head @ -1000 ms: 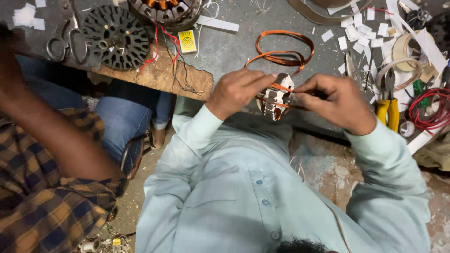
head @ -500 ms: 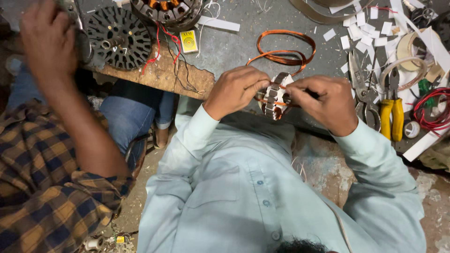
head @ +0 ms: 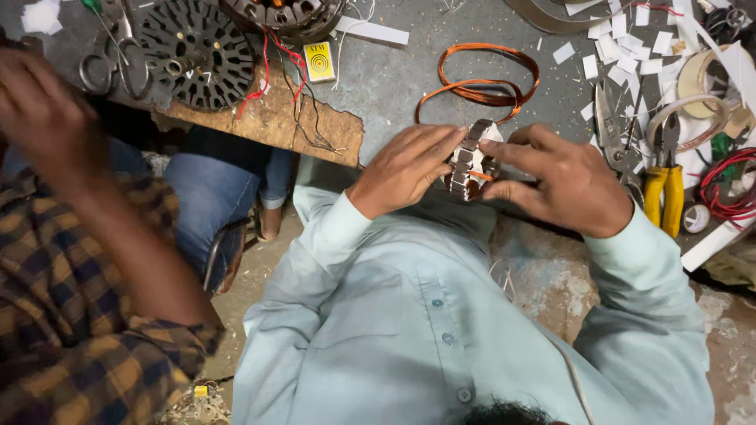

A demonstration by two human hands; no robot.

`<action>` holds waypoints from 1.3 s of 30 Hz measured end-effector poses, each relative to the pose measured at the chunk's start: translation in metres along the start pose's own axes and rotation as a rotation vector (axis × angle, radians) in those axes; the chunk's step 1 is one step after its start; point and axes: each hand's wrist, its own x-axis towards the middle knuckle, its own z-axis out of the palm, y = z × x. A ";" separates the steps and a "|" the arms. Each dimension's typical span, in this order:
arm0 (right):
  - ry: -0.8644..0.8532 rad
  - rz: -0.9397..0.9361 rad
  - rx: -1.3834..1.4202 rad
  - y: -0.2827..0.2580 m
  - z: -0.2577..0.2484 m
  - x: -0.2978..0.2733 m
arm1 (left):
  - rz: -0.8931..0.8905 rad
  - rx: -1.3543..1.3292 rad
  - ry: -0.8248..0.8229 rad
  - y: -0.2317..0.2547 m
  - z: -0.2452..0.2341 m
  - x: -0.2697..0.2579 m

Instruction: The person sits on the floor and winds copper wire around a small motor stator component. They insert white insulating strips between the windings and continue wrapping the wire by hand. The workspace contains other stators, tools, and scraps.

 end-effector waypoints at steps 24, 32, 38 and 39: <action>0.395 0.584 1.207 0.112 0.057 -0.107 | -0.089 0.226 0.364 0.080 0.079 0.049; 0.582 0.349 1.644 0.126 0.084 -0.116 | -0.062 0.259 0.444 0.079 0.090 0.052; 0.749 0.372 1.794 0.133 0.090 -0.125 | -0.106 0.223 0.418 0.075 0.103 0.052; 0.726 0.332 1.848 0.134 0.090 -0.125 | -0.109 0.228 0.416 0.076 0.104 0.052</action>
